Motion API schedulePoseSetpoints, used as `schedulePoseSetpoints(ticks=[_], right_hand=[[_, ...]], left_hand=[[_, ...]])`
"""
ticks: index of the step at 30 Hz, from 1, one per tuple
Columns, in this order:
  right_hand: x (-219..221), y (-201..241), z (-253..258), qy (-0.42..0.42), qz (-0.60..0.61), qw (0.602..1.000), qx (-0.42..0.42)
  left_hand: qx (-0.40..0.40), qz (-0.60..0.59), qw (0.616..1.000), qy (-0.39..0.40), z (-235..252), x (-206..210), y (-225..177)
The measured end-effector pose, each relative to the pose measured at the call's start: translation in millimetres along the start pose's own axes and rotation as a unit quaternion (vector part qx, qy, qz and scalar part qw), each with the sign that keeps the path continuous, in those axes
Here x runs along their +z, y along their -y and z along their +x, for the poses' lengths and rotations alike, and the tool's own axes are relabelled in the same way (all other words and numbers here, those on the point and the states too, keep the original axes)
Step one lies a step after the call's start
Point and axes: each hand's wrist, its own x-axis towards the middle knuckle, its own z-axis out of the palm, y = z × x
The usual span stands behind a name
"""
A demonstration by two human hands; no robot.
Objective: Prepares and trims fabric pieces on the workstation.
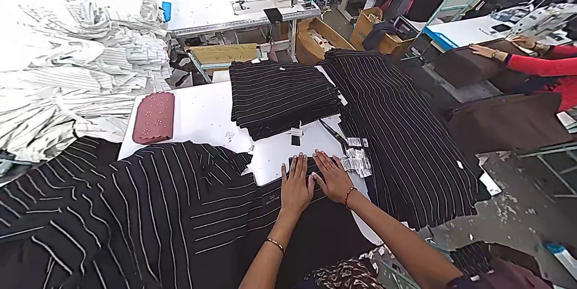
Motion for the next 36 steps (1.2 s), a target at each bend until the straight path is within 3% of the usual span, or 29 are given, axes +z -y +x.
schedulePoseSetpoints(ticks=[4,11,16,20,26,32,36], right_hand=[[4.8,10.0,-5.6,-0.015,0.004,1.000,0.026],[32.2,62.3,-95.9,-0.036,0.012,0.995,0.095],[19.5,36.2,-106.2,-0.081,0.033,0.979,0.184],[-4.5,1.1,-93.0,-0.158,0.035,0.973,0.167],[-36.3,-11.2,-59.5,-0.050,0.007,0.965,0.257],[-34.3,12.2,-105.8,-0.014,0.019,0.978,0.208],[-27.6,7.0,-139.0,-0.063,0.046,0.984,0.157]], left_hand=[[0.000,-0.001,1.000,0.015,-5.6,-3.7,3.5],[0.060,0.007,0.997,0.056,-79.3,-20.7,27.5],[0.075,-0.001,0.996,0.055,-82.4,-21.8,29.3],[0.080,-0.002,0.995,0.055,-85.6,-23.7,32.7],[0.077,0.004,0.995,0.070,-87.7,-27.1,33.4],[0.072,-0.011,0.996,0.061,-90.3,-26.3,30.6],[0.014,-0.003,1.000,0.019,-92.1,-26.6,-2.1]])
